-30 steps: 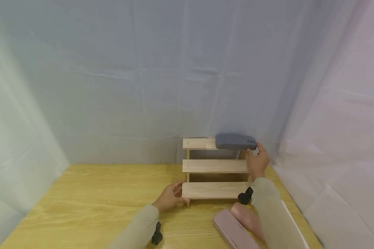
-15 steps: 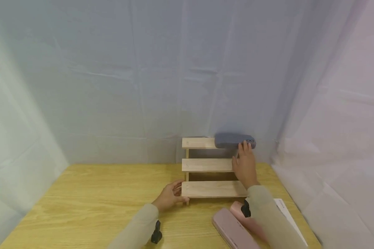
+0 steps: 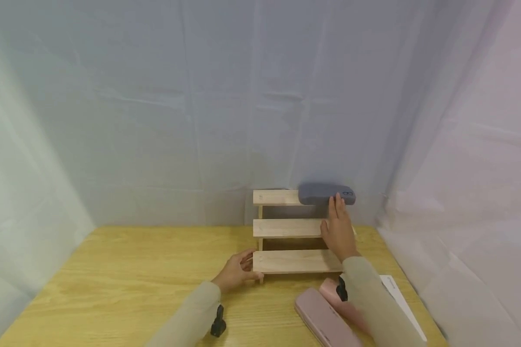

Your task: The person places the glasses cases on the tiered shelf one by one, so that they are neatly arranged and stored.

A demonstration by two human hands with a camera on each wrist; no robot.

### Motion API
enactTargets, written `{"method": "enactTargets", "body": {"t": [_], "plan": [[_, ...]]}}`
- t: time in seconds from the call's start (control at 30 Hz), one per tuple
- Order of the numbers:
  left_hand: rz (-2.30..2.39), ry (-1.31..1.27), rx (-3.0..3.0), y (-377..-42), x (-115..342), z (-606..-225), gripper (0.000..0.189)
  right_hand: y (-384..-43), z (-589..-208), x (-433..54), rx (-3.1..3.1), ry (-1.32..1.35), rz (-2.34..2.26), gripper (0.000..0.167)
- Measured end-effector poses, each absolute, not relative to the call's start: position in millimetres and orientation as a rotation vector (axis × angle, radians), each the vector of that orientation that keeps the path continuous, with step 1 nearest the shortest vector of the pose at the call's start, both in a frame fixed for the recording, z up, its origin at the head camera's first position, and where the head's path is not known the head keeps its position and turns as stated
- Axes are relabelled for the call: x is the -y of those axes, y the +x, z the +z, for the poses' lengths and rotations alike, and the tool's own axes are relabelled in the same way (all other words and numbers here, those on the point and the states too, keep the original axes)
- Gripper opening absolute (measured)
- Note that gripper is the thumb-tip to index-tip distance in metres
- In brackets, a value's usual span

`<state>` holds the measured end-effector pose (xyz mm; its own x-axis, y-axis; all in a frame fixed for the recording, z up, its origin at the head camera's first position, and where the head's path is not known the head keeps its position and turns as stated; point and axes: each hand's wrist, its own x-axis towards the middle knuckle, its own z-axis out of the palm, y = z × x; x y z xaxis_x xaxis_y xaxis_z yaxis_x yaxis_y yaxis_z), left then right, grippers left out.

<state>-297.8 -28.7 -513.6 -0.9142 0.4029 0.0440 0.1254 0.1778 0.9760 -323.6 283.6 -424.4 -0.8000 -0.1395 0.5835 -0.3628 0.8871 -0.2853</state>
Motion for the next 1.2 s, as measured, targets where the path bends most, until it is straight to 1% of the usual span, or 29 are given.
{"method": "enactTargets", "body": {"t": [0.2,0.63,1.2], "plan": [[1.776,0.542,-2.235,-295.2,29.8,-512.3,0.085,-326.5,-426.8,-284.2,2.514,0.338,0.529,0.072],[1.736,0.560,-2.258,-296.0,30.3,-513.4,0.084,-329.0,-422.8,-276.6,2.558,0.290,0.504,0.071],[1.691,0.594,-2.303,-296.2,30.7,-510.6,0.084,-332.2,-423.7,-277.2,2.601,0.296,0.491,0.073]]}}
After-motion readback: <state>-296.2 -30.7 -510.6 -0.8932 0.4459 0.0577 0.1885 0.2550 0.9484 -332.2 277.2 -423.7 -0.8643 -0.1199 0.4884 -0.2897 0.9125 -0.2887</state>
